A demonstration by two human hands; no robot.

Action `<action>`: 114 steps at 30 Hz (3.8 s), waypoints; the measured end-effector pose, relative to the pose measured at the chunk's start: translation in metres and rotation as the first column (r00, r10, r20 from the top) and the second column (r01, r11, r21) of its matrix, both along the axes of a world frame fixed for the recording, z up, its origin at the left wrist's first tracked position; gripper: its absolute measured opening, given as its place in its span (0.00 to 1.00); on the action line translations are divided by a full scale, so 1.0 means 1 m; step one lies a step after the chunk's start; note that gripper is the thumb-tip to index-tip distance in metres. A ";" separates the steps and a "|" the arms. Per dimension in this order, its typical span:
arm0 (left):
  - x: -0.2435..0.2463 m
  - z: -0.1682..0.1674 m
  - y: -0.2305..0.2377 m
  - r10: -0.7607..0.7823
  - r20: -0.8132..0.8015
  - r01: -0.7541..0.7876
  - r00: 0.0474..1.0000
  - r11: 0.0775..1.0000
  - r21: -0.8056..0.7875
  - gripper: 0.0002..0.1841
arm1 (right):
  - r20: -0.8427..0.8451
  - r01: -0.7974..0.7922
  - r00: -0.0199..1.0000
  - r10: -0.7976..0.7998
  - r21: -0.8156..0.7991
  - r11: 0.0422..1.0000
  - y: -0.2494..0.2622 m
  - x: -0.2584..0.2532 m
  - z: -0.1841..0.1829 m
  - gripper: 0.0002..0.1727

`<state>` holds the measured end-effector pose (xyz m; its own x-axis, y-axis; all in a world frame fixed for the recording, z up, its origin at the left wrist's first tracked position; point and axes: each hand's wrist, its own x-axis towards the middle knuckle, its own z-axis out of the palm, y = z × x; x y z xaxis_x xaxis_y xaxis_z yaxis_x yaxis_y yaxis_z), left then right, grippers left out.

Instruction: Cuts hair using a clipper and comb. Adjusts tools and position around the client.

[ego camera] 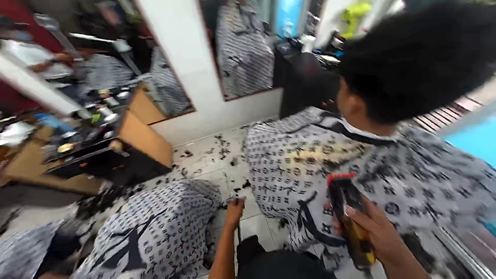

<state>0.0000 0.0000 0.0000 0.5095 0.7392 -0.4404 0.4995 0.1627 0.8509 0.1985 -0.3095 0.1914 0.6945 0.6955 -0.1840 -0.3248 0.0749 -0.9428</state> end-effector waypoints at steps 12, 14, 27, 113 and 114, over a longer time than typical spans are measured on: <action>0.131 0.146 0.113 -0.710 0.572 0.823 0.411 0.559 0.102 0.24 | -0.279 0.181 0.945 -0.170 0.016 0.983 0.178 -0.053 0.007 0.36; 0.140 0.150 0.126 -0.761 0.574 0.885 0.304 0.448 0.125 0.29 | -0.267 0.232 0.936 -0.231 -0.028 0.972 0.211 -0.059 0.003 0.35; 0.242 0.178 0.157 -0.830 0.552 0.940 -0.077 0.125 0.318 0.36 | -0.293 0.551 0.824 -0.485 0.213 0.807 0.257 -0.028 0.011 0.24; 0.486 0.220 0.130 -0.728 0.676 0.941 -0.116 0.136 0.309 0.28 | 0.094 0.940 0.224 -0.970 0.243 0.240 0.299 0.145 0.052 0.24; 0.489 0.227 0.136 -0.744 0.649 0.920 -0.161 0.124 0.371 0.30 | 0.054 0.945 0.236 -0.970 0.222 0.242 0.299 0.143 0.052 0.22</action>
